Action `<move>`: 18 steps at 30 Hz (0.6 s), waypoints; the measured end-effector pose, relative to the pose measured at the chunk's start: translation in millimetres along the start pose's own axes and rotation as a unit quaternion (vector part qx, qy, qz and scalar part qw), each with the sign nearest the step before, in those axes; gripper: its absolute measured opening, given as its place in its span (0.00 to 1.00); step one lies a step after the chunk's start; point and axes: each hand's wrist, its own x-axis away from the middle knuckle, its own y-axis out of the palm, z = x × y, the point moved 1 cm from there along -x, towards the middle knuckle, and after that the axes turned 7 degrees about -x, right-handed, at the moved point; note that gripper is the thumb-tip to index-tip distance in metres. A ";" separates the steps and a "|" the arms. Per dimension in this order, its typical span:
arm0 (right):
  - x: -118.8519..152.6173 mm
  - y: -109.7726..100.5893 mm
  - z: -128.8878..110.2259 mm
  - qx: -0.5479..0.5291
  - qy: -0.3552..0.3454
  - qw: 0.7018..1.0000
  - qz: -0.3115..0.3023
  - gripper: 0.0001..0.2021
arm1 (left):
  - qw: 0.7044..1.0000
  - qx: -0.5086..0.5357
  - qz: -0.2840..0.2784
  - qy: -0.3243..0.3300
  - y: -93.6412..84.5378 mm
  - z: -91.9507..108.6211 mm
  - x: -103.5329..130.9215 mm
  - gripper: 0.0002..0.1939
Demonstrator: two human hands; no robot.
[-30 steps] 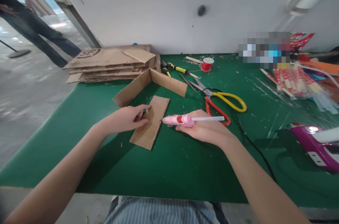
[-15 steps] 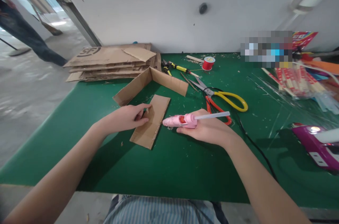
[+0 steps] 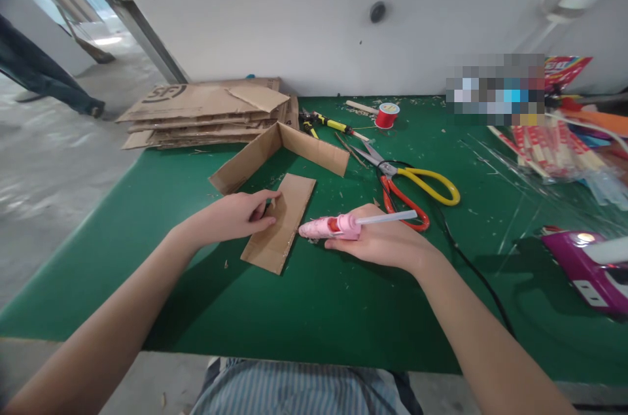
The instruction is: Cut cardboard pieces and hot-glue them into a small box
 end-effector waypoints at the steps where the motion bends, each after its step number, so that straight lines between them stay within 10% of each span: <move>1: 0.4 0.3 0.9 0.002 0.006 1.000 0.005 0.19 | 1.000 -0.001 0.000 0.000 -0.2 0.1 0.1 0.26; 18: -1.5 -3.7 16.3 0.068 0.056 0.980 0.178 0.17 | 1.000 -0.006 -0.008 0.005 -0.4 0.5 0.1 0.26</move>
